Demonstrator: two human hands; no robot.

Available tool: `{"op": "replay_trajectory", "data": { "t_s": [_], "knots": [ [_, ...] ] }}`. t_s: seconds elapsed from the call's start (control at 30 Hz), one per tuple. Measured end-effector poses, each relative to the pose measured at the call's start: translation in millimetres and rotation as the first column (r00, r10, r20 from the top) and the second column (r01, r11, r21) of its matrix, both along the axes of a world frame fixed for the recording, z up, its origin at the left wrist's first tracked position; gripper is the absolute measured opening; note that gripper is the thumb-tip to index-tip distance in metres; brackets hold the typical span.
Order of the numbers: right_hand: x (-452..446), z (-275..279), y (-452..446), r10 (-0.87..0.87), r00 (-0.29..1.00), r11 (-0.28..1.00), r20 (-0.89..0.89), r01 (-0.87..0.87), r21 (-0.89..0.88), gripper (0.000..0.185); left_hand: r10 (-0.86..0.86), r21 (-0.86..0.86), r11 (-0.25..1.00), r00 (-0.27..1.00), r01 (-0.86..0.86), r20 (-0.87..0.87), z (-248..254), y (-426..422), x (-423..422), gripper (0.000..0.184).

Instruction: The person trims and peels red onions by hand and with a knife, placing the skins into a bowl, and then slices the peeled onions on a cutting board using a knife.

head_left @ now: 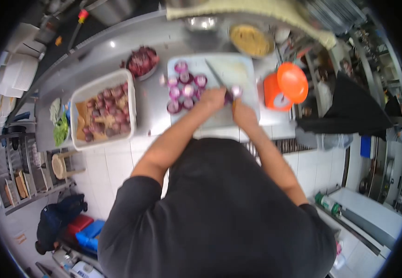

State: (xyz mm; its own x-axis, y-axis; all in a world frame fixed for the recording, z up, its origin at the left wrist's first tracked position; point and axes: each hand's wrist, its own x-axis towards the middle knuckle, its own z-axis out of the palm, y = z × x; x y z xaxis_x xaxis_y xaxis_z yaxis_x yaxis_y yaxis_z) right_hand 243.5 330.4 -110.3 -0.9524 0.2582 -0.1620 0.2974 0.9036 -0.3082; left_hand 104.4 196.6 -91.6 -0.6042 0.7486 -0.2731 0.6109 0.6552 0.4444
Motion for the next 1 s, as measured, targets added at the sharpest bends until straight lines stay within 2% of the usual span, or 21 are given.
{"op": "replay_trajectory", "data": {
  "t_s": [0.07,0.17,0.27,0.37,0.47,0.57,0.67,0.77,0.87,1.0],
  "knots": [
    [-1,47,-5,0.033,0.999,0.999,0.042,-0.034,0.028,0.027,-0.013,0.032,0.999,1.000,0.012,0.023,16,-5,0,0.028],
    [1,91,-9,0.033,0.982,0.999,0.184,-0.031,-0.013,0.029,0.042,0.120,0.992,0.998,-0.036,-0.050,12,-12,6,0.031],
    [8,77,-17,-0.024,0.978,0.999,0.206,0.033,-0.039,0.029,0.071,0.201,0.977,0.997,-0.065,-0.025,23,-18,14,0.030],
    [1,45,-22,-0.082,0.977,0.992,0.199,0.099,-0.078,0.030,0.089,0.192,0.978,0.996,-0.082,-0.027,9,-19,15,0.025],
    [-7,38,-12,-0.016,0.991,0.995,0.130,0.029,-0.094,0.033,0.102,0.221,0.971,0.994,-0.093,-0.028,10,-21,18,0.024],
    [-5,71,-13,0.005,0.985,0.998,0.171,0.007,-0.066,0.034,0.071,0.241,0.969,0.995,-0.051,-0.073,7,-22,15,0.027],
    [3,61,-28,-0.068,0.979,0.995,0.194,0.082,-0.065,0.030,0.085,0.263,0.963,0.992,-0.058,-0.094,3,-23,18,0.029],
    [-7,41,-27,-0.057,0.985,0.995,0.163,0.070,-0.072,0.030,0.085,0.268,0.962,0.990,-0.052,-0.114,4,-23,18,0.028],
    [-12,73,-20,-0.014,0.984,0.998,0.176,0.025,-0.060,0.030,0.089,0.262,0.963,0.990,-0.057,-0.112,5,-23,18,0.026],
    [-2,55,-28,-0.038,0.985,0.996,0.169,0.051,-0.070,0.030,0.077,0.275,0.960,0.991,-0.043,-0.111,3,-26,17,0.026]
  ]
}}
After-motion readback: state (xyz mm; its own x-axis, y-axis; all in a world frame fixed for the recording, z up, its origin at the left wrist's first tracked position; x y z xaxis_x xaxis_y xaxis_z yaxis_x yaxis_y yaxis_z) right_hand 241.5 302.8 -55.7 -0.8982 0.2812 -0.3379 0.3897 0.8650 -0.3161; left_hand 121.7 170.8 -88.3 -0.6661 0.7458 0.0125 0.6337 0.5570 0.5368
